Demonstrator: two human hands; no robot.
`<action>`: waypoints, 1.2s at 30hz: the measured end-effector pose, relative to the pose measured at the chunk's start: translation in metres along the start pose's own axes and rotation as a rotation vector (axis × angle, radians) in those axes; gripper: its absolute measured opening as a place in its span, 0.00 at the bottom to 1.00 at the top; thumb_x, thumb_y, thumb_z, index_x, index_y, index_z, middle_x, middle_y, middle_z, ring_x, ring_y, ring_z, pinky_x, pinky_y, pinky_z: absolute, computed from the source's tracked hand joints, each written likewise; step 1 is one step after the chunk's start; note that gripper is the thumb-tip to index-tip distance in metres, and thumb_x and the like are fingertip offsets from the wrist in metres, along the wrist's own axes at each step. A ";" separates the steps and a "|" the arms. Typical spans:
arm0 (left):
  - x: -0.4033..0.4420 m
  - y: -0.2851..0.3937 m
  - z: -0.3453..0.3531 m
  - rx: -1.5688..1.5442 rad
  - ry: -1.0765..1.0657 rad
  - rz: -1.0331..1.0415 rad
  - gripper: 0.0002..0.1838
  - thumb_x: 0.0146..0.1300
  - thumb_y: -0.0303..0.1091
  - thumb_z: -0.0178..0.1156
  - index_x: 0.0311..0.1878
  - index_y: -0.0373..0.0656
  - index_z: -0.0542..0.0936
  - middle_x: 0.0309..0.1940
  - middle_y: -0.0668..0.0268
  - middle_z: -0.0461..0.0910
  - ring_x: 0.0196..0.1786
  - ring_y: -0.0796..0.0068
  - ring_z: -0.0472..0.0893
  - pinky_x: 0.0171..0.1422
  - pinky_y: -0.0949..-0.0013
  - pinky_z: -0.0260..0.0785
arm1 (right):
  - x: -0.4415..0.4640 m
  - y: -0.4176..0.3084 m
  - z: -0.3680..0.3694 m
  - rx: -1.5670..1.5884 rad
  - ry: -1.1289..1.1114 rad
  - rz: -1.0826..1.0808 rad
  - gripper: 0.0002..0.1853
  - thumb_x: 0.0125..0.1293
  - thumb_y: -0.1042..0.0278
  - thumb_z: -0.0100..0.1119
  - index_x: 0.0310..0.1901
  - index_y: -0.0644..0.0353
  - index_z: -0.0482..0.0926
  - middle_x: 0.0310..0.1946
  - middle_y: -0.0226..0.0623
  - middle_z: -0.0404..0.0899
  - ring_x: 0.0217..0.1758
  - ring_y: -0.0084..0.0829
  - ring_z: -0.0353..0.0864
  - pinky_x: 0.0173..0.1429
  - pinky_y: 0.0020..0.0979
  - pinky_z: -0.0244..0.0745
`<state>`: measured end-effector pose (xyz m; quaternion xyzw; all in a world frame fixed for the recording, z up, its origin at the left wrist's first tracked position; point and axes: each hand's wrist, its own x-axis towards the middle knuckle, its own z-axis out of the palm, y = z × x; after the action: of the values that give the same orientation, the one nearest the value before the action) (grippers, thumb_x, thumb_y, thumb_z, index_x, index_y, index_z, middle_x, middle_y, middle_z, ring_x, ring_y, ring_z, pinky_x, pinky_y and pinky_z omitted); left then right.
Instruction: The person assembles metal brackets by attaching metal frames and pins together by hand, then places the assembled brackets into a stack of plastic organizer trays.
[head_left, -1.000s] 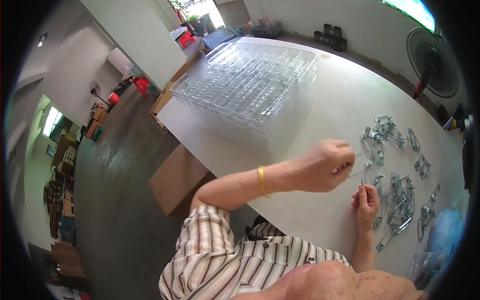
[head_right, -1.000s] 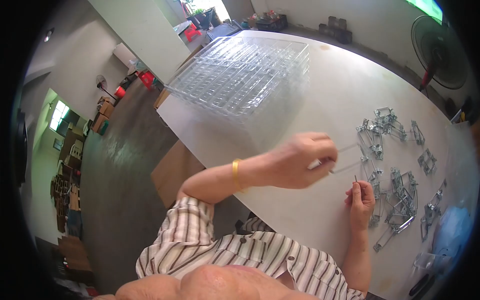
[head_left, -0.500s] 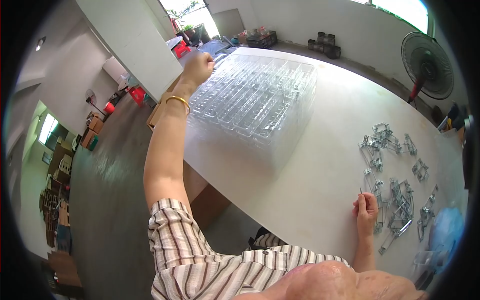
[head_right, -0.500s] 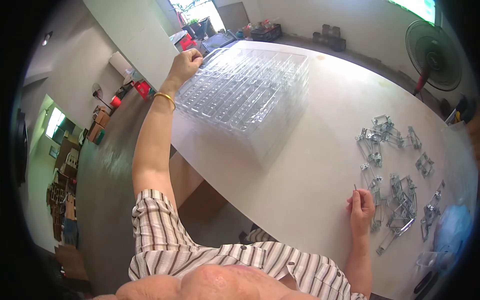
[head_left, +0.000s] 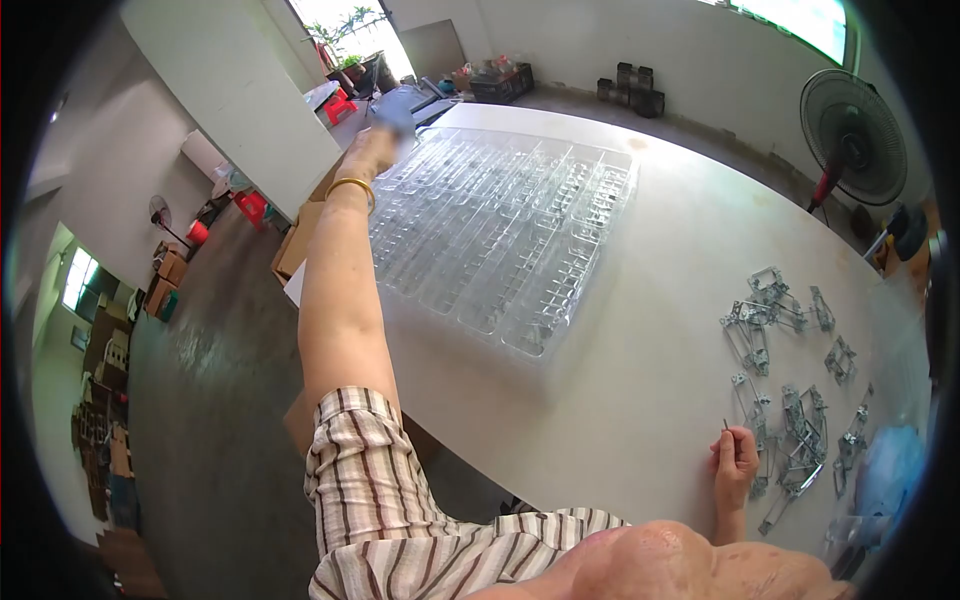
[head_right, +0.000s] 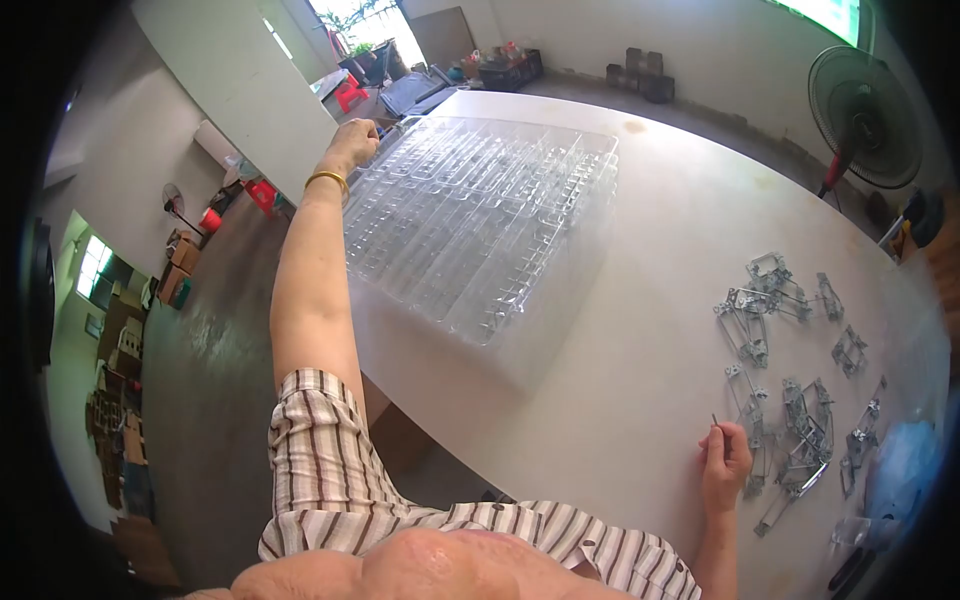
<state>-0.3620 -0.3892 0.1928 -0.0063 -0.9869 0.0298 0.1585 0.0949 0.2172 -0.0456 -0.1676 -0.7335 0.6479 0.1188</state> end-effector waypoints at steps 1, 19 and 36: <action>-0.001 -0.001 0.000 -0.022 0.009 0.017 0.05 0.59 0.30 0.66 0.36 0.41 0.88 0.41 0.50 0.90 0.49 0.50 0.89 0.58 0.53 0.79 | -0.005 -0.004 -0.002 -0.004 0.006 0.016 0.04 0.81 0.69 0.59 0.46 0.58 0.79 0.29 0.25 0.80 0.26 0.13 0.73 0.29 0.19 0.69; -0.010 0.012 -0.021 -0.032 -0.154 -0.010 0.12 0.64 0.30 0.65 0.49 0.41 0.88 0.46 0.52 0.90 0.53 0.53 0.88 0.61 0.55 0.79 | -0.008 -0.006 -0.002 -0.008 -0.009 -0.021 0.02 0.80 0.71 0.59 0.47 0.58 0.79 0.29 0.25 0.79 0.24 0.13 0.71 0.26 0.19 0.65; -0.275 0.222 -0.115 -0.532 0.574 0.690 0.10 0.68 0.22 0.64 0.50 0.44 0.85 0.27 0.63 0.80 0.27 0.64 0.78 0.32 0.60 0.68 | 0.001 0.012 0.005 -0.136 -0.038 -0.220 0.02 0.76 0.73 0.65 0.44 0.60 0.83 0.27 0.26 0.82 0.28 0.14 0.77 0.32 0.22 0.71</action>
<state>-0.0642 -0.1671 0.2028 -0.3793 -0.8176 -0.1745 0.3965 0.0936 0.2146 -0.0585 -0.0814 -0.7919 0.5828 0.1634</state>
